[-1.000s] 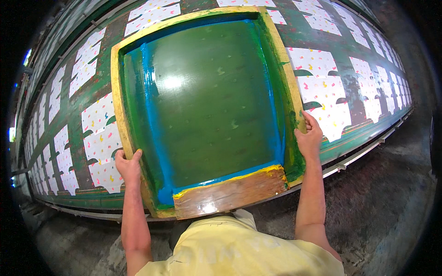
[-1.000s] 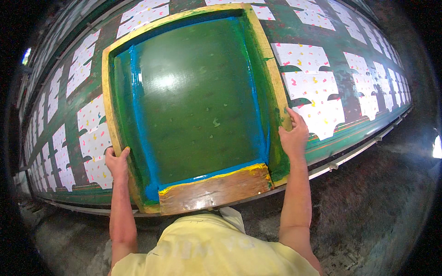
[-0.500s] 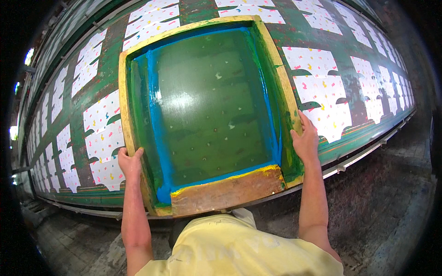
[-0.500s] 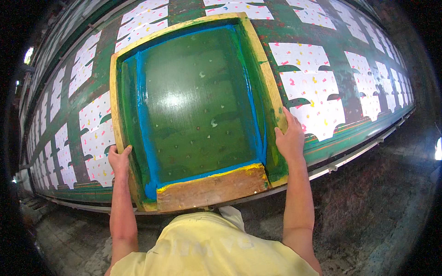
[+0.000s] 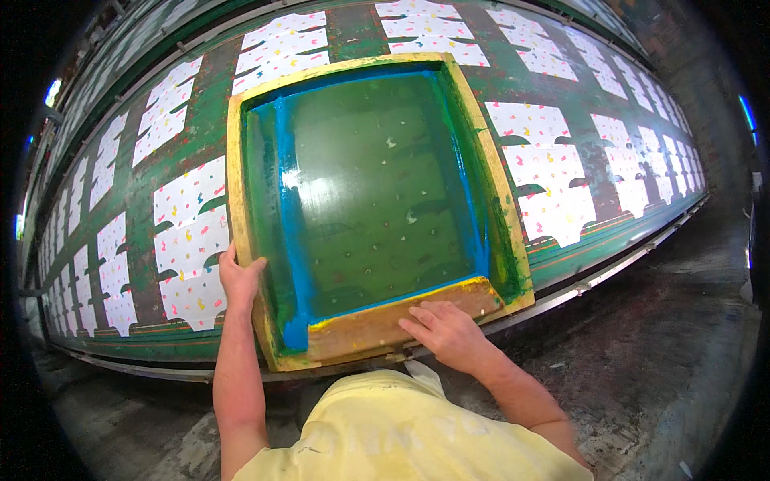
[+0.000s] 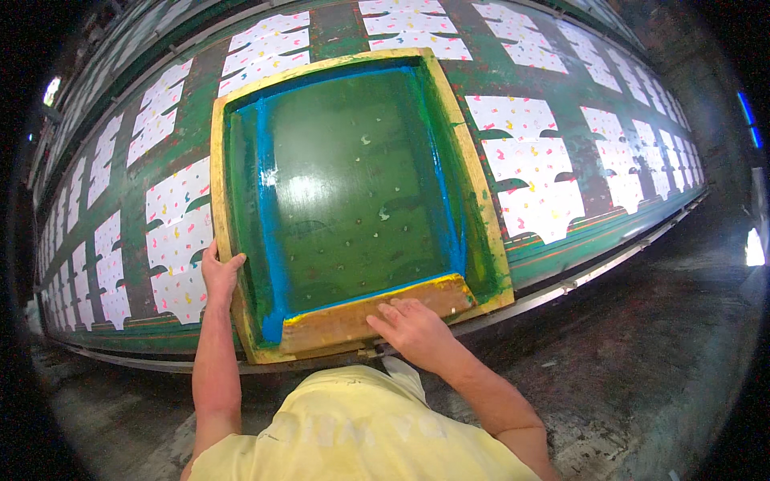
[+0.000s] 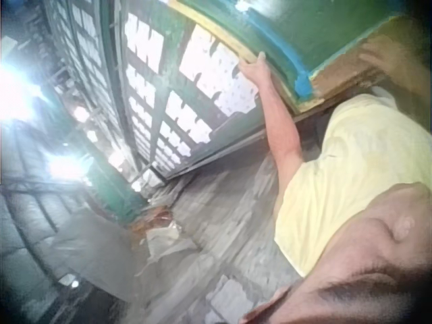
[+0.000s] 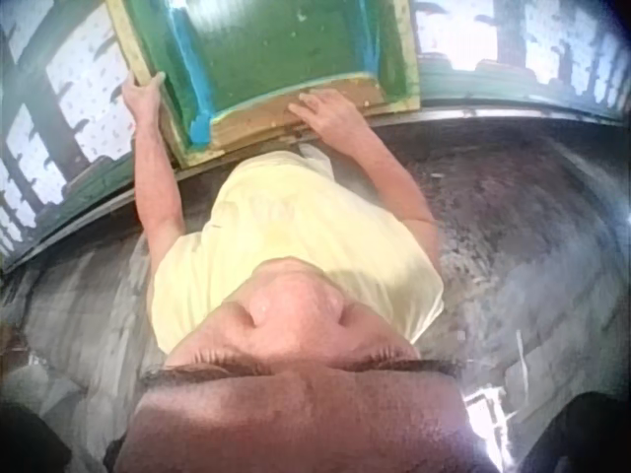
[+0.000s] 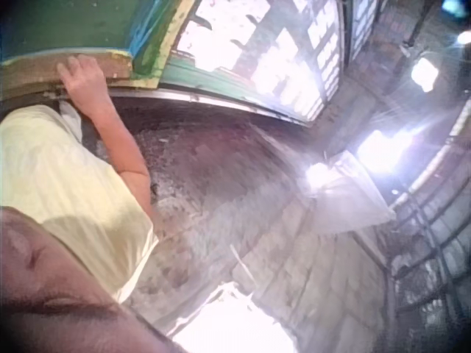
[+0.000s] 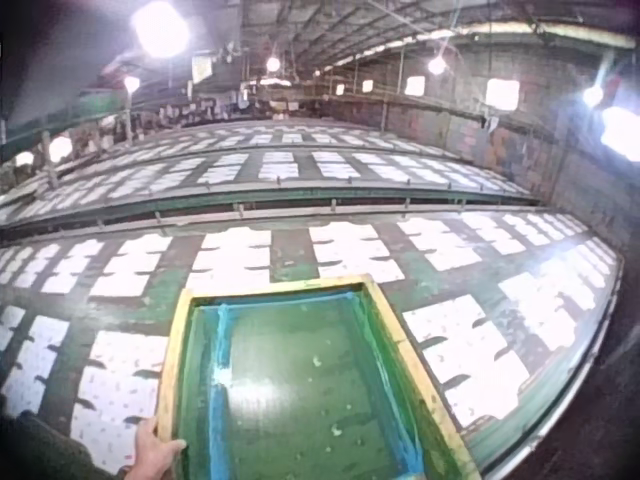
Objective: The person uses a squeegee to pull green ink across a screen printing frame placed over white paper sheets on a long table. The person repeatedly repositions the frame and pulls the squeegee to apply ink, then moves the frame to the next sheet and repeats the process.
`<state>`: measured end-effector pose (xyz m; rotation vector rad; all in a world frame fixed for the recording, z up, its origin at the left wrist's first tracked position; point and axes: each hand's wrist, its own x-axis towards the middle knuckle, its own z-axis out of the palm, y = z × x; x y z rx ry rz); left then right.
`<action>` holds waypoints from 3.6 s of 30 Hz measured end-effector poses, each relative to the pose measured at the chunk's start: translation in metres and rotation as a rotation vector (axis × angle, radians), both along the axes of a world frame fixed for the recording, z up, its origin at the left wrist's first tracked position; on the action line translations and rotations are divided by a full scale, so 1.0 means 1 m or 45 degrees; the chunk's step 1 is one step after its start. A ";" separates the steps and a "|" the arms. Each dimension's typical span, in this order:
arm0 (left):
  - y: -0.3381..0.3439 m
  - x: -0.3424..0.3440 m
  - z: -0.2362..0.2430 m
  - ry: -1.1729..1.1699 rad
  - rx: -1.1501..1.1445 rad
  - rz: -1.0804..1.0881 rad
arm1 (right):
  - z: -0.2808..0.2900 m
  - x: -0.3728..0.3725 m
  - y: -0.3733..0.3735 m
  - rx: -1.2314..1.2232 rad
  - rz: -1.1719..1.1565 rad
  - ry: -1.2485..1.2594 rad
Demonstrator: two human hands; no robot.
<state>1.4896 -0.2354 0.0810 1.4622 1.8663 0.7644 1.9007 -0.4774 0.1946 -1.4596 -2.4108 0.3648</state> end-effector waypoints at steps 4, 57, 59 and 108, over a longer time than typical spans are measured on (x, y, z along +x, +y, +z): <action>-0.005 0.003 -0.004 -0.064 0.038 0.051 | 0.006 -0.038 0.020 -0.033 -0.056 -0.073; -0.013 0.038 0.018 0.476 0.274 0.221 | -0.047 0.036 0.573 0.246 -0.182 -0.319; -0.012 0.037 0.018 0.502 0.259 0.211 | -0.051 0.040 0.582 0.233 -0.156 -0.371; -0.018 0.055 0.021 0.925 0.060 0.257 | -0.031 0.005 -0.002 -0.099 0.121 0.197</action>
